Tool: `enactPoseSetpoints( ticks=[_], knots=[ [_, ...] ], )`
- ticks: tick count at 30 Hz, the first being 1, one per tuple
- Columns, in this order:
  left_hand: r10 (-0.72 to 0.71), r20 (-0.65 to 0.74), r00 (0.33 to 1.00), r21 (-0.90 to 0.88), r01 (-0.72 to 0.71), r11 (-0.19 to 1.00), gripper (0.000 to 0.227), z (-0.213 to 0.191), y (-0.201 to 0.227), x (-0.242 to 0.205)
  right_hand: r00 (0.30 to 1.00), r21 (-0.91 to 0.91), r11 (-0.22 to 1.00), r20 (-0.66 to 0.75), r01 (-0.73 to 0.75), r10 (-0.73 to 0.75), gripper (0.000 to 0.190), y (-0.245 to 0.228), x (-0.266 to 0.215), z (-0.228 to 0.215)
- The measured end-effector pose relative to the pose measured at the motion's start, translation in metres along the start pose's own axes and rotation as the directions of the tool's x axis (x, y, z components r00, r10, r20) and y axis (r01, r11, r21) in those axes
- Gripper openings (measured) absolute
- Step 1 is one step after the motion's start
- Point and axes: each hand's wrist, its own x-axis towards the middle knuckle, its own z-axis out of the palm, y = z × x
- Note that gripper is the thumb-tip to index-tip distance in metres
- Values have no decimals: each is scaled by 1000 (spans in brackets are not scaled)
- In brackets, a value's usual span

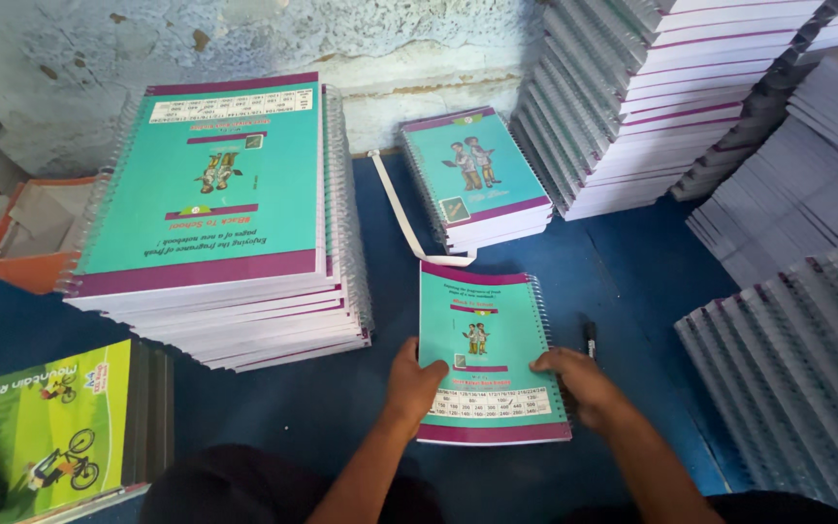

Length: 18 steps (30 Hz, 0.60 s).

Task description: The person repeatedly picks up spiral-bound notebooks from a stack, writes on the cover with a marker, and places them back on the stack. The person handles the notebooks one at a time and maintains a consistent workflow throughout the clip.

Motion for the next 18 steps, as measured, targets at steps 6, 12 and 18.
enactPoseSetpoints(
  ticks=[6,12,18],
  knots=[
    [317,17,948,227,-313,922,44,5,11,-6,997,53,996,-38,75,-73,26,-3,-10,-10],
    [310,91,946,373,-321,871,44,10,58,-26,991,41,994,-95,101,-97,30,-25,-44,-22],
    [350,113,930,495,-358,792,44,16,128,-39,976,-32,987,-146,156,-159,35,-67,-86,-19]
  ],
)
